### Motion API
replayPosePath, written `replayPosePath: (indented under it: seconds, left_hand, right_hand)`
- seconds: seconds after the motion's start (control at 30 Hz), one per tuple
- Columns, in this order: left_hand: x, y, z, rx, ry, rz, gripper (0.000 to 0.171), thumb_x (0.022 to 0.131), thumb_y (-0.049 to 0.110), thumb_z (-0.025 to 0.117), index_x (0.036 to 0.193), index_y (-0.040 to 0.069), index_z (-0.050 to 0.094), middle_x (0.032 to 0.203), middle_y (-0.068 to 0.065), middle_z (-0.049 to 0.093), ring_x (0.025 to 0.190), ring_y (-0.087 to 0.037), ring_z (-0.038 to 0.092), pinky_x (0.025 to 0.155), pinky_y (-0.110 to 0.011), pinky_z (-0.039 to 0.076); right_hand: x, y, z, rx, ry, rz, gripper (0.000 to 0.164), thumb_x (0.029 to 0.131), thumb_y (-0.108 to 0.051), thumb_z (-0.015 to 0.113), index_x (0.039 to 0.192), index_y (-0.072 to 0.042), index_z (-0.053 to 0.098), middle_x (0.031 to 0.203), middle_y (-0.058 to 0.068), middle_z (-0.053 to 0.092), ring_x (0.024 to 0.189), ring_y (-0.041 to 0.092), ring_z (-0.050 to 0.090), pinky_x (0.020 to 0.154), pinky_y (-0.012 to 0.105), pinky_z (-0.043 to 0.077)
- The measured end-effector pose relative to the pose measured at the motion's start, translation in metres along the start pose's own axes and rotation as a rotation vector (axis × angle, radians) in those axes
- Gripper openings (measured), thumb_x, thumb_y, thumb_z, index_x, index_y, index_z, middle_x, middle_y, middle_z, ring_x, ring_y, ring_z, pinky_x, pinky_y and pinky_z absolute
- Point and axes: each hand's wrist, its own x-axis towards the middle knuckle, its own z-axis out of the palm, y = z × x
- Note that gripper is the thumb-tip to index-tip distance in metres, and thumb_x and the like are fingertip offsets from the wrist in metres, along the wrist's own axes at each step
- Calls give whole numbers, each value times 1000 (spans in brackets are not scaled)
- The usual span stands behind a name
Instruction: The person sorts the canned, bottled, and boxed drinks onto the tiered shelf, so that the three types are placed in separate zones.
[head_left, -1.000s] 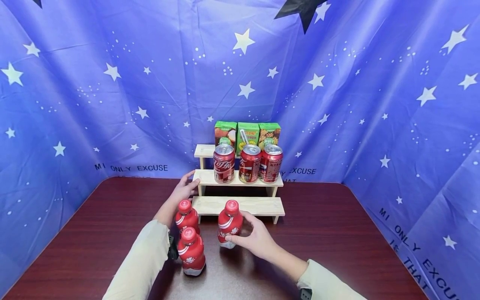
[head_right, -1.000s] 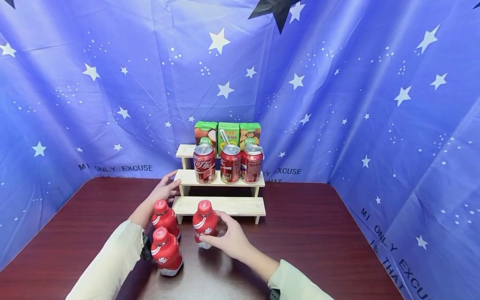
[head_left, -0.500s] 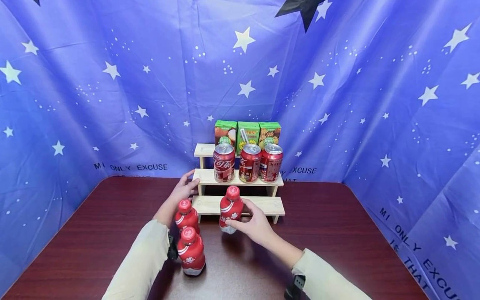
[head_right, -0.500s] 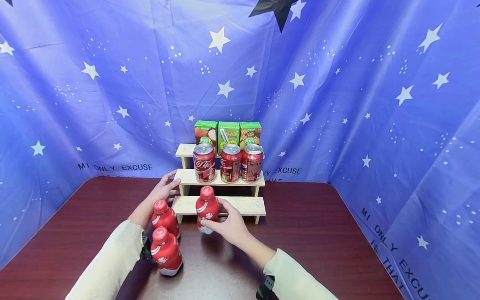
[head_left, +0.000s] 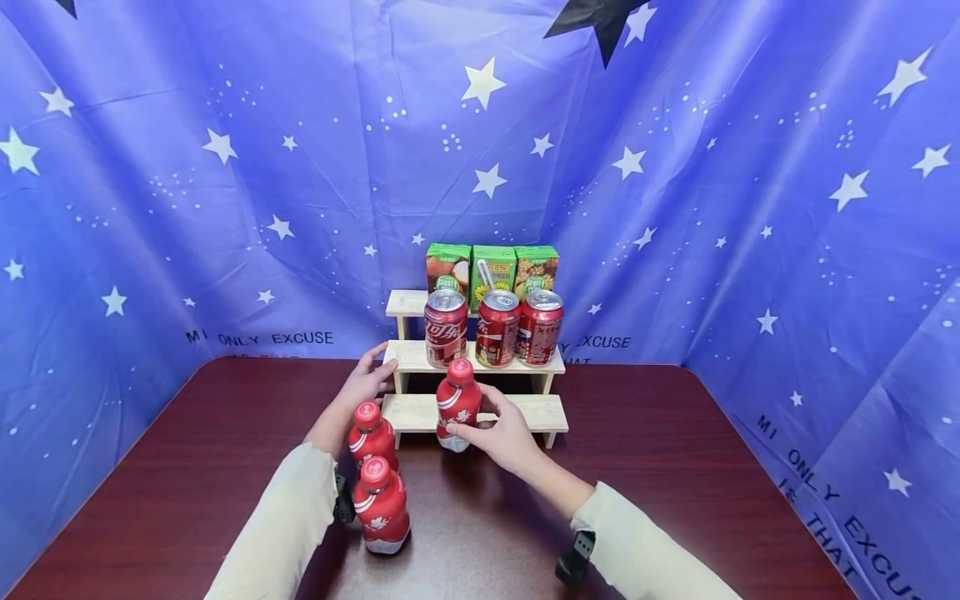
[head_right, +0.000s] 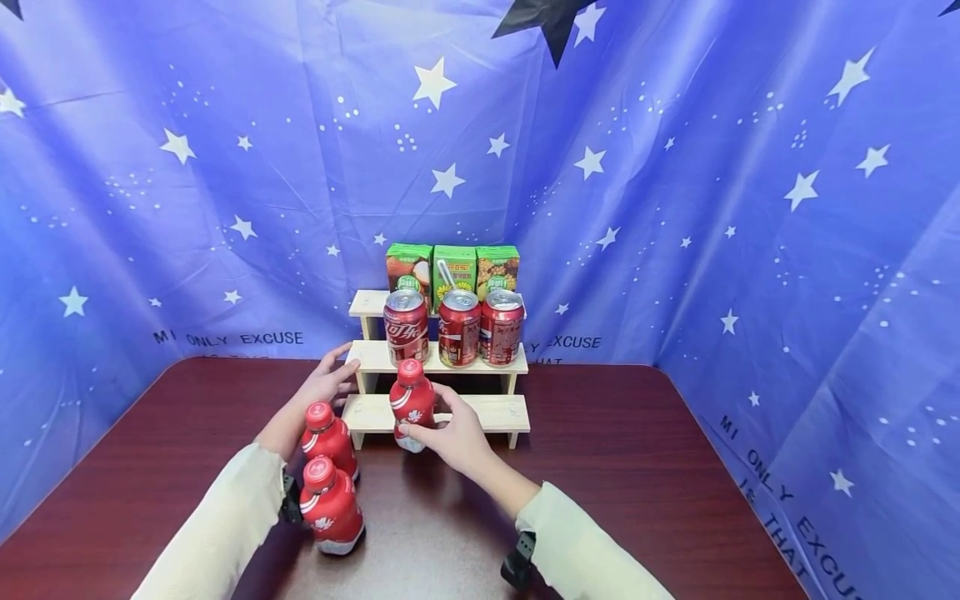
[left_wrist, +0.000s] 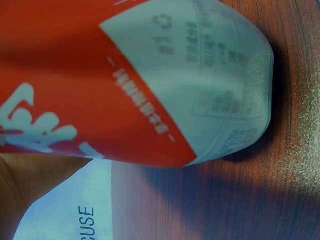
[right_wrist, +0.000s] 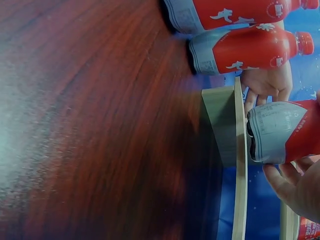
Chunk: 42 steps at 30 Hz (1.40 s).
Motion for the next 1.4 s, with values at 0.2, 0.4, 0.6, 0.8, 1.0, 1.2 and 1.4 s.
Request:
replayPosePath:
  seconds: [0.2, 0.4, 0.6, 0.8, 1.0, 1.2, 1.4]
  left_hand:
    - [2, -2, -1, 1, 4, 1, 61, 99, 31, 44, 151, 21, 13, 140, -27, 38, 120, -42, 50, 83, -39, 45]
    - [5, -4, 0, 4, 12, 6, 60, 99, 31, 44, 150, 22, 15, 139, -25, 40, 119, -40, 51, 85, -39, 44]
    - [3, -2, 1, 11, 11, 11, 60, 99, 31, 45, 150, 22, 15, 139, -26, 41, 119, -41, 51, 84, -39, 45]
    - [2, -2, 0, 9, 18, 2, 60, 99, 32, 45, 150, 23, 16, 140, -25, 40, 118, -41, 51, 82, -36, 45]
    - [2, -2, 0, 8, 15, 4, 60, 99, 31, 44, 151, 22, 14, 140, -26, 39, 119, -42, 51, 84, -39, 45]
    - [1, -2, 0, 12, 17, 6, 60, 99, 31, 45, 150, 22, 15, 139, -26, 40, 119, -41, 51, 85, -40, 44]
    - [1, -3, -1, 5, 12, 10, 61, 99, 31, 44, 151, 21, 14, 139, -26, 39, 119, -43, 50, 83, -39, 45]
  right_hand:
    - [9, 1, 4, -1, 9, -12, 59, 73, -19, 81, 125, -11, 54, 108, 10, 66, 98, 19, 61, 74, 26, 54]
    - [15, -1, 7, 0, 30, 20, 59, 74, -17, 80, 126, -11, 54, 109, 10, 66, 99, 20, 60, 73, 26, 53]
    - [14, -21, 8, 31, 44, 14, 53, 77, -10, 76, 125, -3, 54, 107, 17, 64, 98, 24, 60, 73, 29, 53]
    - [26, -1, 14, 5, 72, 34, 55, 75, -19, 79, 125, -10, 56, 106, 12, 65, 98, 21, 59, 75, 29, 53]
    - [35, 9, 17, -14, 104, 32, 58, 74, -25, 80, 125, -13, 56, 106, 9, 66, 97, 19, 60, 78, 30, 51]
    - [39, 11, 18, 10, 137, 22, 59, 74, -22, 80, 126, -11, 55, 109, 13, 65, 101, 24, 59, 87, 41, 49]
    - [42, 13, 20, 17, 147, 39, 60, 73, -21, 80, 126, -9, 53, 109, 14, 64, 101, 24, 59, 85, 37, 50]
